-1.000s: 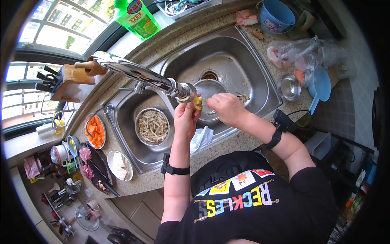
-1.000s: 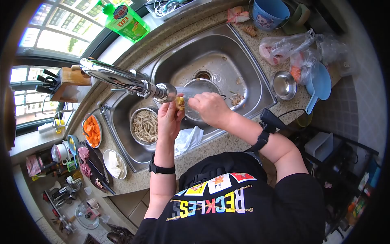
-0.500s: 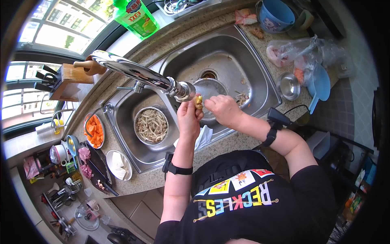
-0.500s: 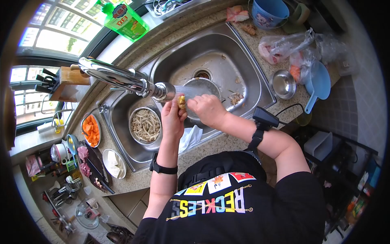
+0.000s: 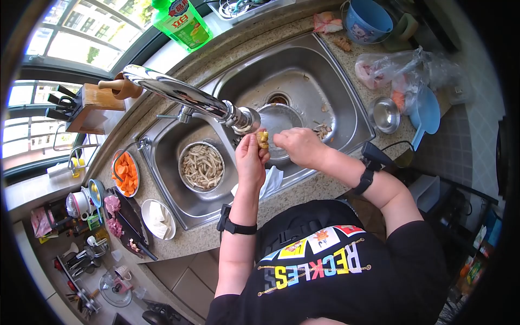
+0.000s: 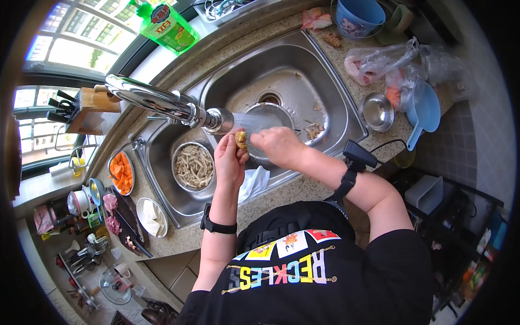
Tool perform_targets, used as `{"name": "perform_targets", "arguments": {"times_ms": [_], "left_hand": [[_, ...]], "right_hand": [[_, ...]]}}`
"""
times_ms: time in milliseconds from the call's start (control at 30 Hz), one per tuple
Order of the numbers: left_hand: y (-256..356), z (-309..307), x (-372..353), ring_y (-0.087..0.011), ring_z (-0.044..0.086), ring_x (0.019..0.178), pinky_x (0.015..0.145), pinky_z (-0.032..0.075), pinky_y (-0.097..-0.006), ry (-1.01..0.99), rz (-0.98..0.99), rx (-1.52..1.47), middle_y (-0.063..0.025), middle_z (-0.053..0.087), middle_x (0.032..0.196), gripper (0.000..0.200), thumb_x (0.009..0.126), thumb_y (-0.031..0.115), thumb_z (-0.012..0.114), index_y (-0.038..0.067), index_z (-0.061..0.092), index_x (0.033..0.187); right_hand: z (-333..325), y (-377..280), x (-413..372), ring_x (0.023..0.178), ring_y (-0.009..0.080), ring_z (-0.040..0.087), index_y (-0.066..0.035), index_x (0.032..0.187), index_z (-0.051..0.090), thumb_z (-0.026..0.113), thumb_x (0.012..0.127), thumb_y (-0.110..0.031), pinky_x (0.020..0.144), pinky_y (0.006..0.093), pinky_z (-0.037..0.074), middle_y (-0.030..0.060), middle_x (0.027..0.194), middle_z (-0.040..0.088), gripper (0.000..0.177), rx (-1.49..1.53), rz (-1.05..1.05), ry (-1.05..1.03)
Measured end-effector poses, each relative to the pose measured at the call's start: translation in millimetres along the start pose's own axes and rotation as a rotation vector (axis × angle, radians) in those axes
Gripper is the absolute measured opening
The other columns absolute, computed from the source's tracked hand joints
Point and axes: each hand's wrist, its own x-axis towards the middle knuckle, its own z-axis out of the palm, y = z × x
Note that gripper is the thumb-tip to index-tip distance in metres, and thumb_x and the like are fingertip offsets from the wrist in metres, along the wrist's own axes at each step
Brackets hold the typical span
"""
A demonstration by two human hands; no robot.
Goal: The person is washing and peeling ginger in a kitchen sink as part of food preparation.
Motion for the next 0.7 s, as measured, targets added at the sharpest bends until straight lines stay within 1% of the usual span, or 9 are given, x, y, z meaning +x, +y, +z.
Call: {"name": "perform_targets", "arguments": {"times_ms": [33,100,200,367,433,467,533,667,700], "left_hand": [[-1,0,-2,-0.0046,0.034,0.053,0.044,0.029,-0.0166,0.002,-0.004,0.002,-0.0035,0.052,0.082,0.025,0.095,0.016,0.040,-0.002,0.052,0.106],[-1,3,-2,-0.0041,0.032,0.050,0.042,0.027,-0.0169,0.053,-0.019,0.072,0.0004,0.047,0.075,0.022,0.095,0.015,0.039,0.000,0.053,0.104],[-8,-2,-1,-0.0048,0.035,0.053,0.043,0.030,-0.0170,0.067,0.002,0.072,-0.0029,0.051,0.081,0.024,0.095,0.015,0.039,-0.003,0.052,0.105],[-16,-4,-2,-0.0056,0.036,0.054,0.043,0.032,-0.0174,0.097,-0.027,0.083,-0.0026,0.050,0.079,0.024,0.095,0.015,0.039,-0.002,0.052,0.105],[-17,-4,-1,-0.0059,0.037,0.055,0.044,0.032,-0.0175,0.104,-0.014,0.067,-0.0025,0.049,0.079,0.023,0.095,0.015,0.039,-0.002,0.052,0.105],[-19,-3,-1,-0.0061,0.037,0.056,0.044,0.033,-0.0177,0.124,-0.008,-0.010,-0.0024,0.049,0.080,0.023,0.095,0.015,0.040,-0.002,0.051,0.106],[-20,-2,0,-0.0064,0.038,0.057,0.045,0.034,-0.0178,0.146,0.002,-0.088,-0.0023,0.049,0.080,0.023,0.095,0.015,0.040,-0.002,0.050,0.107],[-19,1,-3,-0.0064,0.039,0.059,0.046,0.034,-0.0177,0.151,0.003,-0.200,-0.0021,0.048,0.081,0.023,0.094,0.015,0.041,-0.001,0.048,0.109],[-18,3,-3,-0.0063,0.039,0.059,0.047,0.034,-0.0175,0.146,-0.003,-0.224,-0.0021,0.048,0.081,0.023,0.094,0.015,0.041,-0.001,0.048,0.109]], "right_hand": [[1,0,-2,0.066,0.0286,0.059,-0.007,0.075,0.048,0.051,0.072,-0.006,0.057,0.0386,0.046,0.0090,0.067,0.055,0.004,-0.004,-0.019,-0.023],[2,-1,-2,0.066,0.0283,0.059,-0.007,0.075,0.048,0.051,0.072,-0.007,0.057,0.0385,0.046,0.0091,0.067,0.056,0.004,-0.030,-0.006,-0.029],[8,-3,-5,0.066,0.0280,0.059,-0.007,0.076,0.049,0.051,0.071,-0.007,0.058,0.0383,0.047,0.0095,0.068,0.056,0.005,-0.074,0.021,-0.044],[24,-3,-9,0.067,0.0282,0.060,-0.006,0.080,0.050,0.051,0.071,-0.006,0.058,0.0385,0.048,0.0103,0.070,0.057,0.008,-0.095,0.036,-0.057],[31,-4,-10,0.068,0.0293,0.060,-0.005,0.083,0.049,0.050,0.072,-0.005,0.058,0.0394,0.048,0.0115,0.071,0.057,0.011,-0.043,0.096,-0.020],[34,-6,-10,0.068,0.0293,0.060,-0.005,0.083,0.049,0.050,0.072,-0.005,0.058,0.0394,0.048,0.0115,0.071,0.057,0.011,-0.045,0.094,-0.019],[38,-12,-10,0.068,0.0314,0.060,-0.005,0.085,0.048,0.050,0.072,-0.004,0.058,0.0404,0.048,0.0127,0.073,0.057,0.013,0.052,0.208,0.029],[42,-14,-6,0.068,0.0337,0.059,-0.004,0.086,0.046,0.050,0.074,-0.004,0.058,0.0414,0.048,0.0139,0.073,0.057,0.013,0.014,0.233,0.031],[41,-14,-5,0.068,0.0340,0.059,-0.004,0.086,0.046,0.050,0.074,-0.005,0.058,0.0417,0.048,0.0139,0.073,0.057,0.012,0.013,0.216,0.066]]}}
